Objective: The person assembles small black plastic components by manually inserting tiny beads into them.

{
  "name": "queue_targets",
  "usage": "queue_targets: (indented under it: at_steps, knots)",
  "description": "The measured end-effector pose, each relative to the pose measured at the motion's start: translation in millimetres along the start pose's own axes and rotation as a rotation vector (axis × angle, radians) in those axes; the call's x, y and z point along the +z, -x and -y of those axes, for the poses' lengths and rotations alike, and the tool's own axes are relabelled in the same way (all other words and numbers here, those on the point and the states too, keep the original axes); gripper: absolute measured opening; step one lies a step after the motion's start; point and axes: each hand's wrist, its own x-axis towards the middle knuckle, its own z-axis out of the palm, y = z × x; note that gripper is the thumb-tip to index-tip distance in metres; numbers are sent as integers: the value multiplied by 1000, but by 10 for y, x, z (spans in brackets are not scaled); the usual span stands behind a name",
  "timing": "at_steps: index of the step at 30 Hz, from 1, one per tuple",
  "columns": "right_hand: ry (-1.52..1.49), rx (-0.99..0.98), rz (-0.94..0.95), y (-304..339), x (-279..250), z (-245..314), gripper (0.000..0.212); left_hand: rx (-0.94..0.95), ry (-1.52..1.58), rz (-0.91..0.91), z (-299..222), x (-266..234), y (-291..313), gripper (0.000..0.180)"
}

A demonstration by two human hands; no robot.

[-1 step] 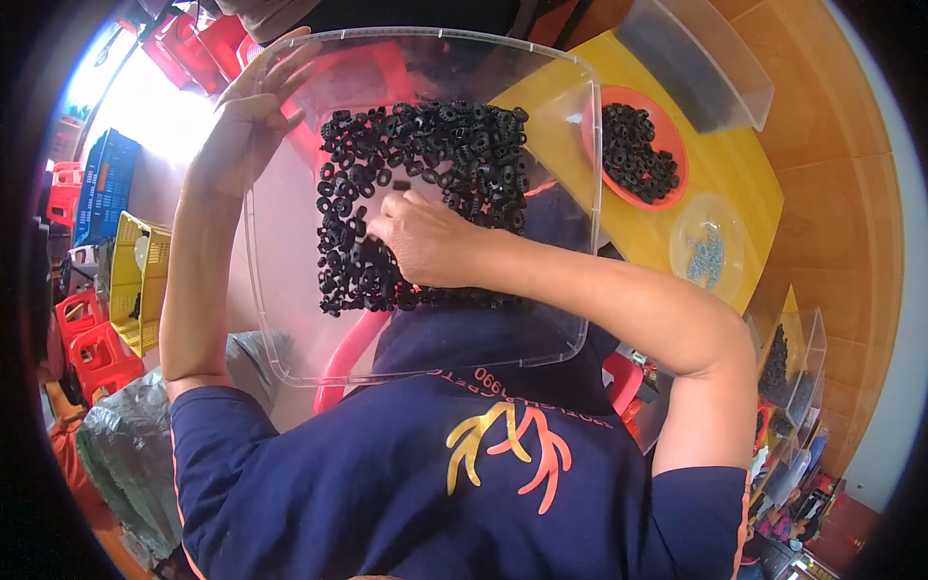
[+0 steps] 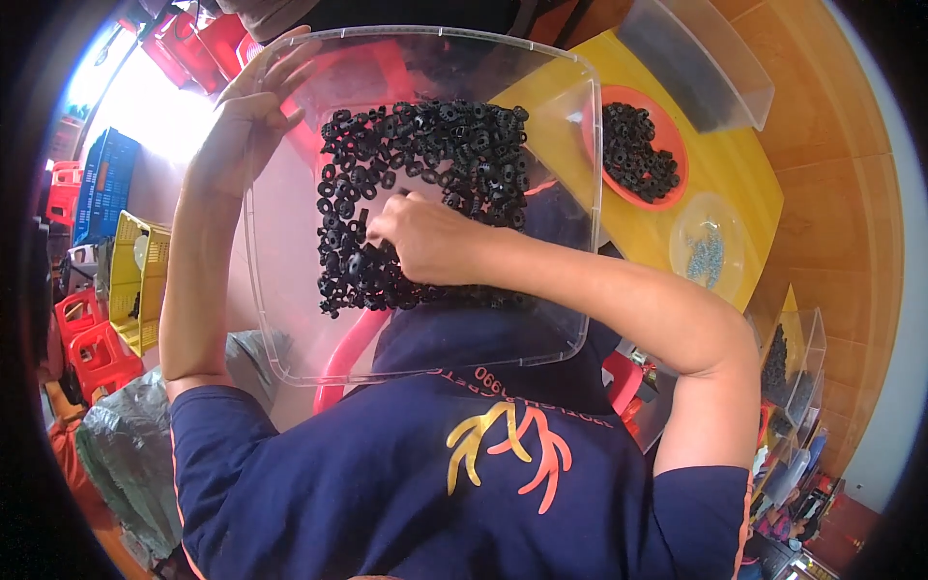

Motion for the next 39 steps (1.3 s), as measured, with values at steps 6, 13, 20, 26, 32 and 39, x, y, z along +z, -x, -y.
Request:
queue_targets:
  at_steps: [6,13,20,26,32,39]
  knots:
    - [47,404,-197,99,-395,-76,29,-12,-41,-9,-51,42,58,88]
    - [99,410,209,73,-219,-136,26,13,-35,-2,-23,55,58,86]
    - [-557,629,284,-101,167,-60,32,30,-42,-13,-58,54,75,85]
    - [-1393,717,95,-336,437,193,31,67,-49,-36,-97,-1,101,84]
    - [-1697,783,-138,-536,544,389,47,-28,159,-83,-253,201,151,80]
    - [-1944,638,-95,-616,465,386,54,82,-58,9,-160,131,89,87]
